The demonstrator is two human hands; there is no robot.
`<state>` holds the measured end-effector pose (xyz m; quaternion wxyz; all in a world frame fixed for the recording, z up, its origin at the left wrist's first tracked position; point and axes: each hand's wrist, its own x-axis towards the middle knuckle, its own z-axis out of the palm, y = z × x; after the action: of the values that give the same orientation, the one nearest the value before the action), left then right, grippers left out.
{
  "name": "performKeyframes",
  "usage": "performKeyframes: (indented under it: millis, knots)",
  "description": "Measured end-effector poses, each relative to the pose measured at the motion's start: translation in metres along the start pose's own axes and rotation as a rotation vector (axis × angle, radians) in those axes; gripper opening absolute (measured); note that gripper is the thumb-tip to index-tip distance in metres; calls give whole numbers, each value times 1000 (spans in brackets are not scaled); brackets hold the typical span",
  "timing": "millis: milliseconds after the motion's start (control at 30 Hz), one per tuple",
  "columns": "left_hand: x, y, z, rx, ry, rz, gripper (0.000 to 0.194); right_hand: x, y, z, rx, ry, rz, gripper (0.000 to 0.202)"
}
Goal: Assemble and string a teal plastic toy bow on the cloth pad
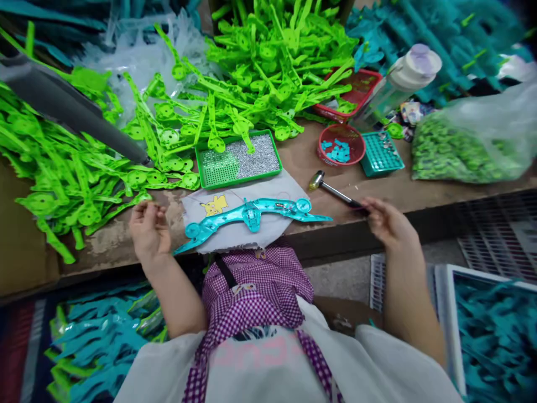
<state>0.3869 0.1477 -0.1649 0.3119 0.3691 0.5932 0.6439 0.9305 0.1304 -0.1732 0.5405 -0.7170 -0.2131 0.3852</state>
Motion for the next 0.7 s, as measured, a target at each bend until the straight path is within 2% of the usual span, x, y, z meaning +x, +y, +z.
performKeyframes:
  millis: [67,100,167,200,233,300,333,367,400,433,467,500,533,600,700]
  knots:
    - [-23,4,4,18,-12,-58,55,-17,-1,-15,-268,-36,157,23]
    - [-36,7,8,32,-22,-74,52,-25,-4,-21,-477,16,150,25]
    - [-66,14,21,74,-76,-91,45,-44,-16,-25,-859,189,-23,35]
    - [-80,19,29,99,-119,-89,40,-57,-23,-20,-958,266,-170,38]
    - [-94,24,38,115,-186,-86,35,-72,-30,-11,-957,297,-328,34]
    - [-120,38,55,119,-360,-45,25,-107,-39,22,-635,135,-673,16]
    - [-130,44,62,111,-453,-6,22,-126,-41,43,-462,-39,-850,23]
    - [-139,51,67,89,-532,42,20,-143,-41,66,-383,-357,-1007,43]
    - [-145,56,70,59,-575,88,19,-157,-39,88,-371,-717,-1074,65]
    - [-150,59,72,25,-575,123,19,-167,-35,107,-353,-998,-1045,75]
    - [-152,61,72,-9,-535,140,20,-174,-31,123,-337,-1191,-964,71]
    - [-152,61,71,-34,-465,132,22,-177,-26,134,-332,-1305,-855,62]
    - [-150,58,69,-47,-380,103,24,-176,-22,141,-318,-1345,-742,48]
    - [-144,49,64,-46,-240,2,32,-169,-15,142,-282,-1302,-575,29]
    - [-140,33,61,-57,-180,-156,40,-159,-13,129,-271,-1136,-489,23]
